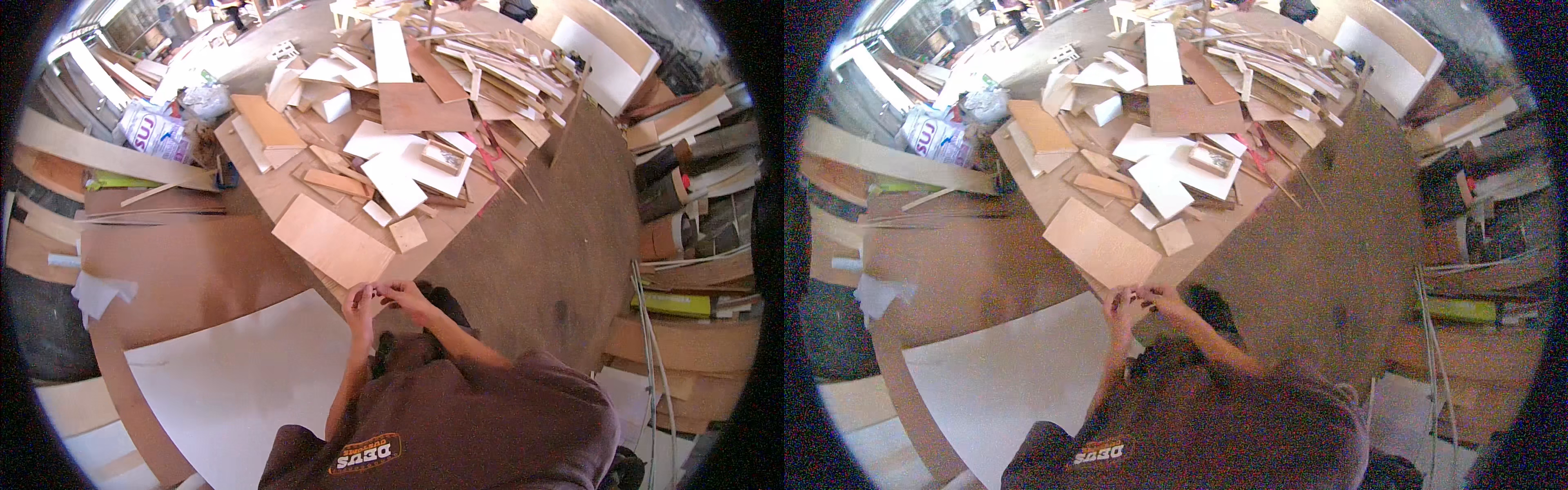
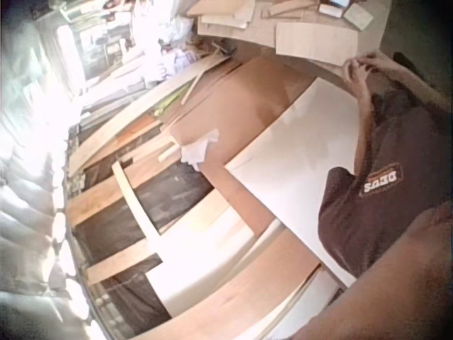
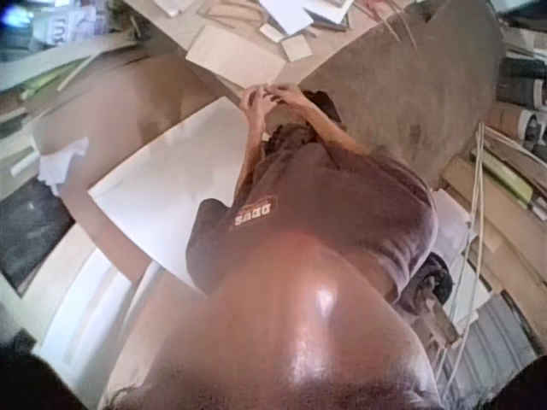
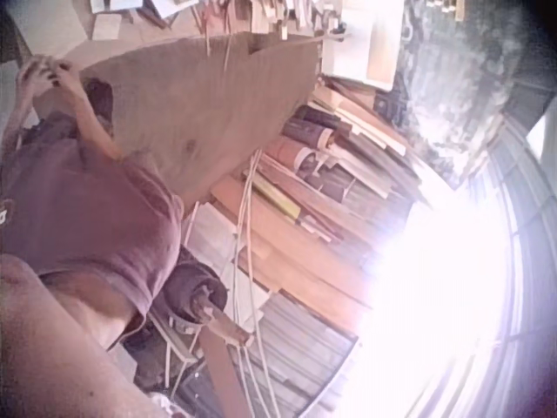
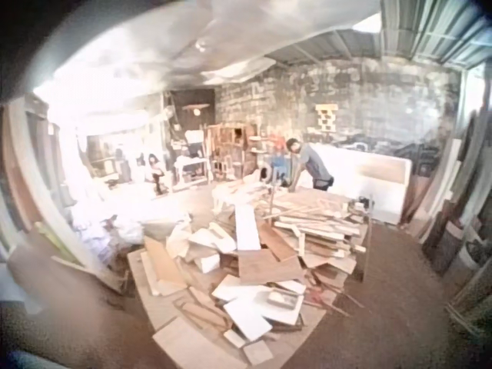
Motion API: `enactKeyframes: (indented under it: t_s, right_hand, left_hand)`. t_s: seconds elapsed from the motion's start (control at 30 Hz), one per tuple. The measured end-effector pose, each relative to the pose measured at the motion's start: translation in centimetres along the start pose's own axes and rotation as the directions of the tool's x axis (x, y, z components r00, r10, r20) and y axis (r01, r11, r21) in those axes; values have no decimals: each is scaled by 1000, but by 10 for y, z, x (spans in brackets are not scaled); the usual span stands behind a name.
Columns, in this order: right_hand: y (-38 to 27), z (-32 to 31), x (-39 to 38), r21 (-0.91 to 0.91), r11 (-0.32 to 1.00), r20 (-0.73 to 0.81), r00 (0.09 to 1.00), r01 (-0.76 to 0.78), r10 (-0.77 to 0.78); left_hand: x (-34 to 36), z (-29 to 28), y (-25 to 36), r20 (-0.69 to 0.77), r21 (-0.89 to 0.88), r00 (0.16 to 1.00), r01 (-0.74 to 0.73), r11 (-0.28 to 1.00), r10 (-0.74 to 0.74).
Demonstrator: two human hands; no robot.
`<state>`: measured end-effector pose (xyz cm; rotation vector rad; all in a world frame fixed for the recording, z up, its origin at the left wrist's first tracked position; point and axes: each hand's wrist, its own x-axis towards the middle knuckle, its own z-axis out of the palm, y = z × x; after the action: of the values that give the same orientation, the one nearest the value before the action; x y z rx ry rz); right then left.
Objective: The person sands a small wooden piece with a piece of sandpaper, checks the fit with other wooden scraps, and then hammers small nails into a thin wooden board to join it to another piece.
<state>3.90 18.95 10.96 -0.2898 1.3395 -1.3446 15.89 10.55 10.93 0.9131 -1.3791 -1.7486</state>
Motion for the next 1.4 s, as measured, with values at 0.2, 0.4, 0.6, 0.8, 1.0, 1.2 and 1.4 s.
enactKeyframes:
  t_s: [0.2, 0.4, 0.6, 0.8, 1.0, 1.2, 1.4]
  right_hand:
    - [-43, -92, 32, 111, 994, -311, 950, -3, 37]
    - [-86, -211, 92, -3, 989, -396, 908, 147, -136]
    - [-111, -251, 140, -873, 464, -124, 850, 152, -512]
    - [-119, -232, 188, -959, -135, 284, 873, 250, -397]
    - [-114, -219, 195, -937, -192, 345, 862, 292, -371]
    - [-101, -225, 224, -941, -239, 317, 866, 238, -386]
    - [-98, -225, 213, -950, -119, 313, 893, 289, -324]
  left_hand:
    - [46, 66, -5, 28, -14, 999, 17, 1000, -17]
    - [105, 139, -23, 28, -47, 993, 120, 992, -119]
    - [160, 200, -45, 46, 165, 989, 133, 977, -142]
    - [178, 206, -105, -103, 538, 991, 128, 833, -85]
    - [173, 212, -96, -446, -157, 843, 259, 953, -302]
    - [186, 220, -104, -404, -573, 732, 266, 775, -549]
    - [180, 191, -116, -404, -613, 709, 259, 746, -578]
